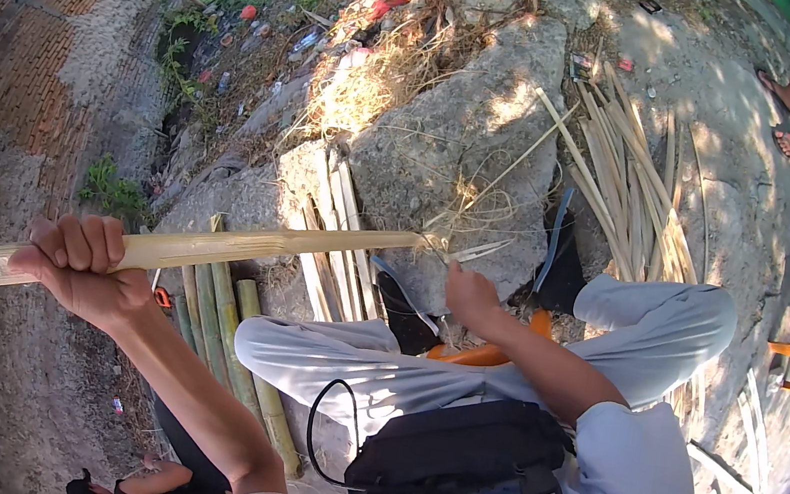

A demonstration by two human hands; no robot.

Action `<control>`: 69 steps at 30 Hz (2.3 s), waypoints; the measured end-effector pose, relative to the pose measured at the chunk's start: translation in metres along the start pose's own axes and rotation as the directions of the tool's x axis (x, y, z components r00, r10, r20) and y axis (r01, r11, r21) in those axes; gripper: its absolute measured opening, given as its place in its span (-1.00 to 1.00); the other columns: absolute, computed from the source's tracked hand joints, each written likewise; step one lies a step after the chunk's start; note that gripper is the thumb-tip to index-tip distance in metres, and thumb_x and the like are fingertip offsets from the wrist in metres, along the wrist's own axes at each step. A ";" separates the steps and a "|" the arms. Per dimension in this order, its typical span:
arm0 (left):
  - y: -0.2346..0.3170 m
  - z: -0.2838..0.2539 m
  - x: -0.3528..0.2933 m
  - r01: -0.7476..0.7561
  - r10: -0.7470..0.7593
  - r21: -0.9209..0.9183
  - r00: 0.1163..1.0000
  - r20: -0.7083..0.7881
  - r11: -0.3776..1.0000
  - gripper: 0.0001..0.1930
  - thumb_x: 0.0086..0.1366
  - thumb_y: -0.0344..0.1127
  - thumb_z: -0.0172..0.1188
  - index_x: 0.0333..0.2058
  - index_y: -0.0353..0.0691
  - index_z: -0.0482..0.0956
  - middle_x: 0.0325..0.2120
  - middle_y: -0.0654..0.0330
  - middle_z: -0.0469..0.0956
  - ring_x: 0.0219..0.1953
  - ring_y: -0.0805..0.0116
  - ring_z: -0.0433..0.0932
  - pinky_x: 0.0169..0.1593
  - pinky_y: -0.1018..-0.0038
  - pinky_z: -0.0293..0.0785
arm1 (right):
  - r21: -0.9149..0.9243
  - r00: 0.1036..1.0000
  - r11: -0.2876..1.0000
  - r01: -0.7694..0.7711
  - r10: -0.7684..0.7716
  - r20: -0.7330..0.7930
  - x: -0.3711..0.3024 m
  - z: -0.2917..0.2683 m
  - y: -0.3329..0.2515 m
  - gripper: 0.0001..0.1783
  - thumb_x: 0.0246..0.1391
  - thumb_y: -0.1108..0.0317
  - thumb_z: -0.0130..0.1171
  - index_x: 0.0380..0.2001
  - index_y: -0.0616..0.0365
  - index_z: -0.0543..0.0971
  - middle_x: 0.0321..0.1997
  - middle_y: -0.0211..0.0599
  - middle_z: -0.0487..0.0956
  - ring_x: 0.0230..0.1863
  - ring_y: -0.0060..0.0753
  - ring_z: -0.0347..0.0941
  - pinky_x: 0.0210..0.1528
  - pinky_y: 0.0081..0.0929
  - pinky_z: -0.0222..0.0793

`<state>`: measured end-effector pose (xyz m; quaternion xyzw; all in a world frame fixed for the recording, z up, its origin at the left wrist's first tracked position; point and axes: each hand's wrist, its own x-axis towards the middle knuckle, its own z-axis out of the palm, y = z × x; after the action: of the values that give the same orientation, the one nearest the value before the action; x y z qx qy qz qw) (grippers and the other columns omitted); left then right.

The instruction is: The person trims and scrapes bamboo strips using a knife, shaving off fibers and peeling layers from the bamboo.

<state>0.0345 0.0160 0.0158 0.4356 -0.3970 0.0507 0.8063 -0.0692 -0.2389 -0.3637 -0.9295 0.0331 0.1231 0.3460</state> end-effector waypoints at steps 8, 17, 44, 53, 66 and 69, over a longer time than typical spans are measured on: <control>-0.014 0.024 0.003 0.019 -0.018 0.077 1.000 -0.012 0.997 -0.53 0.45 -0.10 -0.04 -0.66 -0.03 0.11 -0.79 0.42 -0.04 -0.74 0.60 -0.14 -0.67 0.55 -0.13 | 0.054 0.987 0.989 0.140 -0.135 -0.083 -0.005 -0.056 -0.058 -0.78 0.16 0.37 -0.08 -0.21 0.33 0.38 -0.52 0.10 0.57 -0.46 0.15 0.56 -0.44 -0.01 0.48; -0.020 0.030 0.006 0.033 -0.033 0.003 0.999 0.042 0.999 -0.55 0.44 -0.16 -0.02 -0.65 -0.03 0.12 -0.78 0.41 -0.03 -0.73 0.58 -0.13 -0.67 0.54 -0.11 | 0.064 0.988 0.997 -0.052 0.060 -0.141 0.017 0.041 0.027 -0.78 0.21 0.32 -0.08 -0.22 0.28 0.38 -0.59 0.13 0.54 -0.50 0.21 0.53 -0.44 0.06 0.46; -0.010 -0.007 0.016 -0.023 0.047 0.152 0.987 -0.153 0.988 -0.58 0.46 -0.24 -0.06 -0.64 -0.04 0.11 -0.79 0.41 -0.07 -0.75 0.58 -0.19 -0.71 0.54 -0.13 | 0.205 0.977 0.976 0.079 -0.035 -0.209 0.033 0.003 -0.050 -0.75 0.19 0.29 -0.01 -0.23 0.30 0.39 -0.62 0.05 0.55 -0.53 0.12 0.55 -0.48 -0.02 0.49; -0.015 -0.007 0.026 0.016 -0.012 0.077 0.998 -0.059 0.997 -0.58 0.45 -0.26 -0.06 -0.65 -0.02 0.10 -0.78 0.42 -0.06 -0.75 0.58 -0.16 -0.68 0.55 -0.12 | 0.148 0.974 0.989 -0.020 0.053 -0.220 0.051 0.029 -0.022 -0.78 0.18 0.30 0.01 -0.25 0.25 0.38 -0.65 0.01 0.52 -0.57 0.11 0.53 -0.49 -0.04 0.48; -0.013 -0.013 0.028 0.000 0.010 0.130 0.997 -0.079 0.992 -0.58 0.46 -0.24 -0.07 -0.64 -0.02 0.09 -0.78 0.41 -0.05 -0.75 0.58 -0.17 -0.69 0.55 -0.12 | 0.084 0.990 0.996 0.021 -0.009 -0.139 0.033 -0.002 -0.020 -0.73 0.20 0.27 -0.07 -0.20 0.30 0.37 -0.62 0.09 0.53 -0.56 0.20 0.53 -0.51 -0.01 0.47; -0.010 -0.015 0.026 0.002 0.010 0.137 0.996 -0.083 0.991 -0.58 0.46 -0.24 -0.07 -0.64 -0.03 0.10 -0.78 0.41 -0.05 -0.75 0.58 -0.17 -0.69 0.56 -0.11 | 0.222 0.998 0.973 0.060 -0.059 -0.012 0.016 -0.014 -0.037 -0.76 0.18 0.31 -0.07 -0.21 0.29 0.37 -0.43 0.26 0.56 -0.37 0.21 0.58 -0.34 0.08 0.49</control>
<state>0.0659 0.0138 0.0224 0.4865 -0.3593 0.0977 0.7904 -0.0450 -0.2202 -0.3340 -0.8859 0.0199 0.1059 0.4512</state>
